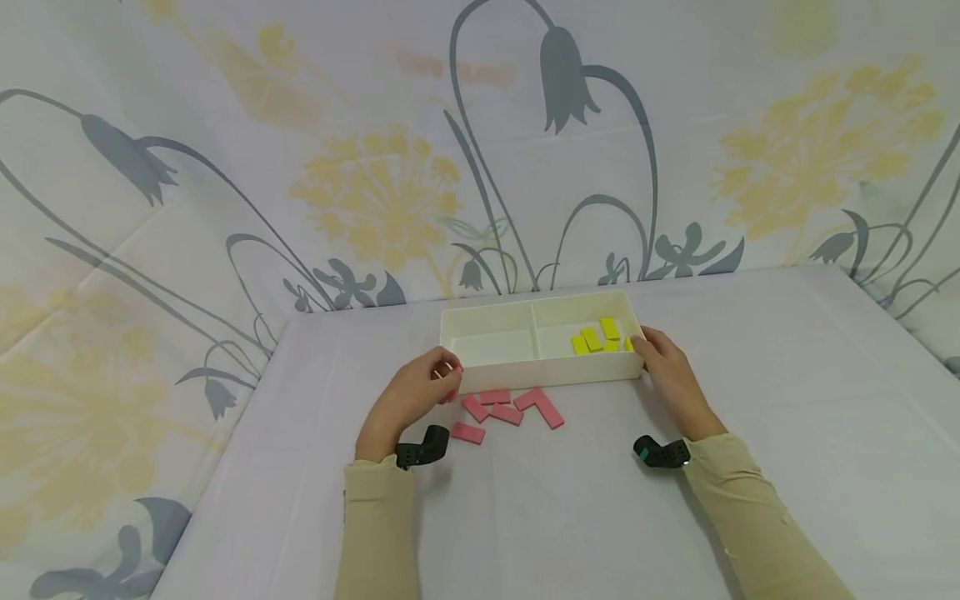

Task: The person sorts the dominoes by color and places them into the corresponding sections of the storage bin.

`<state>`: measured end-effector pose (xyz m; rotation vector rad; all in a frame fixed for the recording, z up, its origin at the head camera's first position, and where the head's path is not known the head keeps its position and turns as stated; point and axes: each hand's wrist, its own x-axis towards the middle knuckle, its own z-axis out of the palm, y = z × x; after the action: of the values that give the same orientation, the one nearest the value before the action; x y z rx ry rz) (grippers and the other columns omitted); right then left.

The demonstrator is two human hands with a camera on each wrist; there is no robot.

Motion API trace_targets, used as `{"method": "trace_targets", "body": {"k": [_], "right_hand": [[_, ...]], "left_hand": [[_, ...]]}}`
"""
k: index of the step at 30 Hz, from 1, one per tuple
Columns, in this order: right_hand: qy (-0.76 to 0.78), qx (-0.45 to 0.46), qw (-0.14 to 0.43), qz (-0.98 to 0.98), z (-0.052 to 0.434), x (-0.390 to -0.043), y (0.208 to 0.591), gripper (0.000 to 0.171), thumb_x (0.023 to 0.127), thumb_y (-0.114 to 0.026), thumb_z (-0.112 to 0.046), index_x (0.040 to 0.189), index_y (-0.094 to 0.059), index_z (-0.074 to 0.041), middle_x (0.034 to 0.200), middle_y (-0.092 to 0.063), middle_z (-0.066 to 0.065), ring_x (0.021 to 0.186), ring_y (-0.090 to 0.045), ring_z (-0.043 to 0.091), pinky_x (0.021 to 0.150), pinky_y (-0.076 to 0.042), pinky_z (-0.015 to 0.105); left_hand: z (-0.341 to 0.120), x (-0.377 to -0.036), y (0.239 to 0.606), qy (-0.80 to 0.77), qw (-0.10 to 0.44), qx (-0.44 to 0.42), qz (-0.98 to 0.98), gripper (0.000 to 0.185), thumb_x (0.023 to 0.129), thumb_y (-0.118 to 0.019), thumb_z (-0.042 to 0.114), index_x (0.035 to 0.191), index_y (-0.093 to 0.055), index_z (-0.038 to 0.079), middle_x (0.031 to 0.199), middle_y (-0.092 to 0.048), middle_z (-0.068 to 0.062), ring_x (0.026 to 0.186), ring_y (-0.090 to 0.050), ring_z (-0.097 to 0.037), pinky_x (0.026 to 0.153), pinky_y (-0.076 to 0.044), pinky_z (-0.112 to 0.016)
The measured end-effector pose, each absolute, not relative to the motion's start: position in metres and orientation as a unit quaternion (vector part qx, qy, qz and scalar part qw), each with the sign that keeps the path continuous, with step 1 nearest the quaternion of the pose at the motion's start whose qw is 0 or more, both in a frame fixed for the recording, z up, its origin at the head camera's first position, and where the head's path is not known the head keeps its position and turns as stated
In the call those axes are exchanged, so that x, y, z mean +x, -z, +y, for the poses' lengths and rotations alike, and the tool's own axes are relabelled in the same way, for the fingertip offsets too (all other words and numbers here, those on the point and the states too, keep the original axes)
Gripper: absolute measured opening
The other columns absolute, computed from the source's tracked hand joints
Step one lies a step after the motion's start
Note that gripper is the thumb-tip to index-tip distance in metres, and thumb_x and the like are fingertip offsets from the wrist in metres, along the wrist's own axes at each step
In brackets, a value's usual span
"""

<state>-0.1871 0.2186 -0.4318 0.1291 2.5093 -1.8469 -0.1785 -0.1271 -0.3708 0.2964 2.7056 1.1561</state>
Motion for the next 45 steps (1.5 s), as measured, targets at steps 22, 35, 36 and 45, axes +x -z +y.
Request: {"method": "trace_targets", "body": {"k": [22,35,36,45], "right_hand": [[0.588,0.047,0.027,0.807,0.22,-0.185,0.434,0.067,0.092,-0.032,-0.049,0.141,-0.021,-0.005,0.143,-0.024,0.014,0.126,-0.027,0.031,0.1,-0.024,0.049],[0.589,0.042,0.021,0.807,0.22,-0.187,0.435,0.065,0.092,-0.033,-0.049,0.141,-0.022,-0.006,0.142,-0.025,0.014,0.126,-0.028,0.03,0.1,-0.024,0.05],[0.588,0.04,0.019,0.808,0.22,-0.187,0.435,0.065,0.093,-0.032,-0.048,0.141,-0.022,-0.006,0.142,-0.025,0.014,0.126,-0.027,0.03,0.1,-0.024,0.05],[0.584,0.041,0.018,0.81,0.22,-0.187,0.434,0.064,0.093,-0.032,-0.048,0.141,-0.022,-0.006,0.142,-0.026,0.013,0.125,-0.028,0.03,0.099,-0.025,0.049]], "left_hand": [[-0.11,-0.182,0.378,-0.45,0.01,0.097,0.887,0.018,0.088,-0.055,0.035,0.096,-0.053,0.019,0.078,-0.057,0.0,0.066,-0.057,-0.026,0.058,-0.042,-0.032],[-0.103,-0.185,0.382,-0.481,-0.029,0.057,0.874,0.022,0.084,-0.059,0.038,0.091,-0.051,0.018,0.077,-0.056,-0.003,0.067,-0.055,-0.025,0.054,-0.041,-0.03],[-0.103,-0.185,0.382,-0.479,-0.036,0.058,0.875,0.021,0.084,-0.06,0.037,0.091,-0.052,0.019,0.077,-0.055,-0.002,0.067,-0.055,-0.024,0.054,-0.041,-0.03],[-0.094,-0.185,0.384,-0.472,-0.062,0.093,0.874,0.013,0.089,-0.054,0.024,0.101,-0.058,0.021,0.086,-0.06,0.005,0.071,-0.055,-0.012,0.061,-0.047,-0.028]]}}
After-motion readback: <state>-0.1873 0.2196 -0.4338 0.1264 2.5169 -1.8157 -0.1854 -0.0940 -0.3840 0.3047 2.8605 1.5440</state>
